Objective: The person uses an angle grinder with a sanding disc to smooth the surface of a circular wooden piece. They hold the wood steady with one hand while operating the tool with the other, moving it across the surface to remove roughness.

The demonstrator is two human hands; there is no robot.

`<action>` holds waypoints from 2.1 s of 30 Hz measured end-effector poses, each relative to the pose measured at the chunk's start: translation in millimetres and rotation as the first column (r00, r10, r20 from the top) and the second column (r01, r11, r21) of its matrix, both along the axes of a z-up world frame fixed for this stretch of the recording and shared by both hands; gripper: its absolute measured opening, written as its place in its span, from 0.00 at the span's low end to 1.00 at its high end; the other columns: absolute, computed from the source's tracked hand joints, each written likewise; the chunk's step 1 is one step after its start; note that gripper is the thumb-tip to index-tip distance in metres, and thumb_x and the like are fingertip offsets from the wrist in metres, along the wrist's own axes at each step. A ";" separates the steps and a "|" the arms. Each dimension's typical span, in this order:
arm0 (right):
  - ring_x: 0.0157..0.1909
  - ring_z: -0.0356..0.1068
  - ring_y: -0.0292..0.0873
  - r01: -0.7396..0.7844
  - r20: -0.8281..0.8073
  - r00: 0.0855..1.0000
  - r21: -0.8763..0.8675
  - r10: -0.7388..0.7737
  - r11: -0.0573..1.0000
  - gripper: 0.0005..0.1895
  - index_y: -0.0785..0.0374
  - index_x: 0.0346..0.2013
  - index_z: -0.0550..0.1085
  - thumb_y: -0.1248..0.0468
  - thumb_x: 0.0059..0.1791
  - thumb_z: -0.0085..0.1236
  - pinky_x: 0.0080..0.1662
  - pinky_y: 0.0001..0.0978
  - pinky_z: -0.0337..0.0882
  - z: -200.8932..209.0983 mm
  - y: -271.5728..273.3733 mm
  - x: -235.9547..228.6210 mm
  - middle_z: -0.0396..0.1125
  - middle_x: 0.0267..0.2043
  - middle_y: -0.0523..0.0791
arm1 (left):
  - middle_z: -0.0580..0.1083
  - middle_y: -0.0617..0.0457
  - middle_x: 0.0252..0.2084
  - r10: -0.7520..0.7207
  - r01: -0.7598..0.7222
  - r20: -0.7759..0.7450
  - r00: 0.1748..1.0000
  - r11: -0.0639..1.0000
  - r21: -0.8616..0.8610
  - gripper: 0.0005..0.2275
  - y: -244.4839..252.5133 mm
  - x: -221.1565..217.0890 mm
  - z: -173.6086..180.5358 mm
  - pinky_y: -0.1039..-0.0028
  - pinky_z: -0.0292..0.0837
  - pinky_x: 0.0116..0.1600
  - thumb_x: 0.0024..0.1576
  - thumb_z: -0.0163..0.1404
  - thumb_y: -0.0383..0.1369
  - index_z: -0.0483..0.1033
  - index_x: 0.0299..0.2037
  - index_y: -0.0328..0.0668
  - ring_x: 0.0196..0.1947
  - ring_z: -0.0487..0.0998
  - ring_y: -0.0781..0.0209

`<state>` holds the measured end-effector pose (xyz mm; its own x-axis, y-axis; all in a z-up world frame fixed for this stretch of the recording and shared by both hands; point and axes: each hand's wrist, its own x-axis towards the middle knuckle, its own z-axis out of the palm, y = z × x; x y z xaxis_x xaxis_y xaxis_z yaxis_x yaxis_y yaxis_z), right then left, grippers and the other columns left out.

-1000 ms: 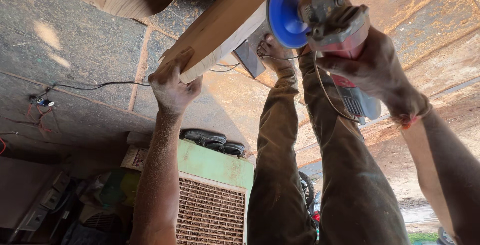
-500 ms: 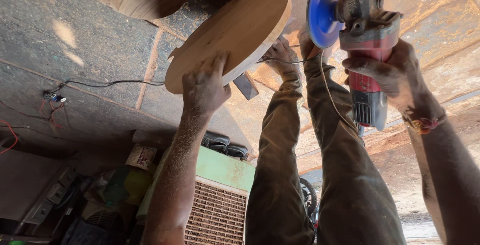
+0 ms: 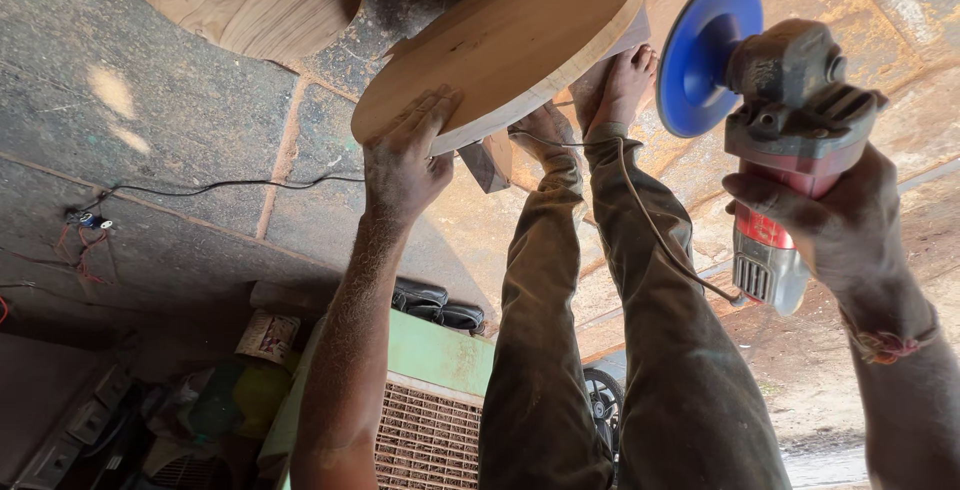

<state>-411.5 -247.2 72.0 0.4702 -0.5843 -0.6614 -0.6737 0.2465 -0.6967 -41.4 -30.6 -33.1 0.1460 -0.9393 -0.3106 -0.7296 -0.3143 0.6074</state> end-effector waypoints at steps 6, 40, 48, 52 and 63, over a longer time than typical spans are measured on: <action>0.38 0.77 0.45 -0.125 -0.041 0.992 -0.217 0.119 0.968 0.33 0.73 0.58 0.67 0.62 0.45 0.72 0.37 0.33 0.80 19.2 21.8 40.3 0.74 0.42 0.53 | 0.77 0.44 0.59 0.100 -0.102 -0.035 0.994 0.994 -0.034 0.26 6.0 3.0 0.9 0.61 0.75 0.67 0.49 0.59 0.20 0.72 0.61 0.38 0.61 0.79 0.51; 0.39 0.78 0.52 -0.197 0.120 0.964 -0.283 0.239 0.938 0.30 0.76 0.55 0.67 0.62 0.47 0.71 0.40 0.37 0.81 -38.3 10.4 37.7 0.73 0.44 0.58 | 0.78 0.44 0.59 0.088 -0.087 0.013 0.996 0.994 -0.069 0.27 19.2 -3.1 -7.9 0.61 0.76 0.66 0.48 0.57 0.18 0.72 0.62 0.42 0.60 0.79 0.51; 0.35 0.77 0.55 -0.277 -0.049 0.961 -0.237 0.274 0.931 0.35 0.72 0.56 0.68 0.60 0.40 0.73 0.35 0.43 0.79 17.0 48.0 88.1 0.74 0.38 0.55 | 0.78 0.44 0.58 0.119 -0.118 0.000 0.993 0.987 -0.112 0.26 17.1 -1.8 -11.6 0.62 0.80 0.65 0.53 0.56 0.18 0.71 0.63 0.42 0.60 0.80 0.49; 0.37 0.80 0.49 -0.234 0.005 0.971 -0.187 0.239 0.954 0.30 0.69 0.54 0.67 0.59 0.46 0.73 0.39 0.36 0.83 -0.1 32.2 78.7 0.75 0.39 0.50 | 0.78 0.44 0.58 0.108 -0.108 -0.004 0.994 0.986 -0.127 0.25 23.5 0.0 -15.2 0.61 0.80 0.64 0.53 0.55 0.19 0.71 0.63 0.42 0.60 0.80 0.48; 0.39 0.78 0.45 0.123 0.042 0.990 0.263 -0.138 0.957 0.22 0.70 0.54 0.72 0.62 0.51 0.65 0.39 0.35 0.83 -85.5 -18.6 16.2 0.74 0.43 0.52 | 0.78 0.43 0.58 0.123 -0.124 -0.015 0.992 0.984 -0.128 0.24 17.7 -0.2 -10.2 0.61 0.79 0.64 0.55 0.57 0.20 0.71 0.63 0.42 0.59 0.80 0.48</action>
<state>-395.3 -265.8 -13.6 0.4441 -0.4551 -0.7718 -0.5833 0.5070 -0.6346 -41.6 -13.0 -43.4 0.2613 -0.9464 -0.1899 -0.6859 -0.3205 0.6533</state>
